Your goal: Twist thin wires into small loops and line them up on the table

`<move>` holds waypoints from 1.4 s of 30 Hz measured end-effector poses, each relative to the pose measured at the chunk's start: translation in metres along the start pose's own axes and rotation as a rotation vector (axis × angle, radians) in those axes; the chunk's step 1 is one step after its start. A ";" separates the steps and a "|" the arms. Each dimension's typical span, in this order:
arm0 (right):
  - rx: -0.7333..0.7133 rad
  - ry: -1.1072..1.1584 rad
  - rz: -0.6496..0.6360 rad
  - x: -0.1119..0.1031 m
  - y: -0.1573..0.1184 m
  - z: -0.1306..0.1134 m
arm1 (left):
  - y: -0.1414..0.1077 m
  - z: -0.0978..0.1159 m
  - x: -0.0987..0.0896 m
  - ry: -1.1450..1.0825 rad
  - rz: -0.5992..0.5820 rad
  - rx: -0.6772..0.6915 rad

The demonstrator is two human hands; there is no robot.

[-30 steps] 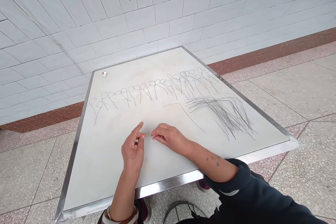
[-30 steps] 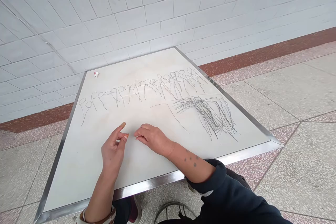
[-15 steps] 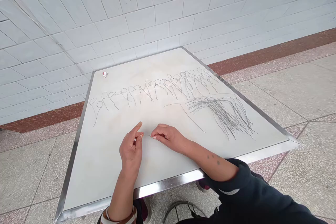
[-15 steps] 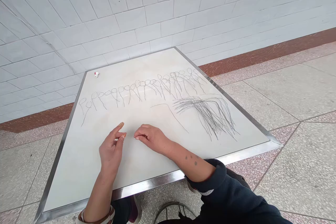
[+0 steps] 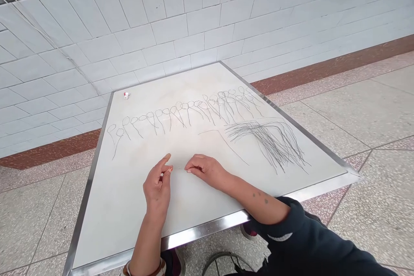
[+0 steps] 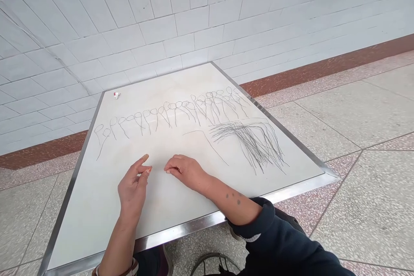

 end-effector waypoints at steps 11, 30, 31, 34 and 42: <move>0.106 -0.001 -0.003 -0.013 -0.004 0.012 | 0.006 0.002 -0.037 -0.126 0.264 -0.037; 0.180 0.174 -0.133 0.012 -0.004 -0.003 | 0.012 0.002 -0.001 -0.157 -0.155 -0.077; 0.174 0.157 -0.116 0.012 -0.004 -0.001 | 0.012 0.002 0.001 -0.162 -0.149 -0.079; 0.170 0.097 -0.064 0.009 -0.004 0.001 | 0.012 0.002 0.010 -0.165 -0.157 -0.088; 0.438 -0.045 0.045 -0.038 -0.008 0.037 | 0.019 -0.001 0.007 -0.192 -0.118 -0.147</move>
Point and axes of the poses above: each hand's wrist, its own y-axis towards the middle knuckle, its own x-axis out of the palm, z = x × y, the point moved 8 cm from there along y, towards the middle knuckle, and after that the axes turned 3 degrees about -y, right-handed, at the moved point
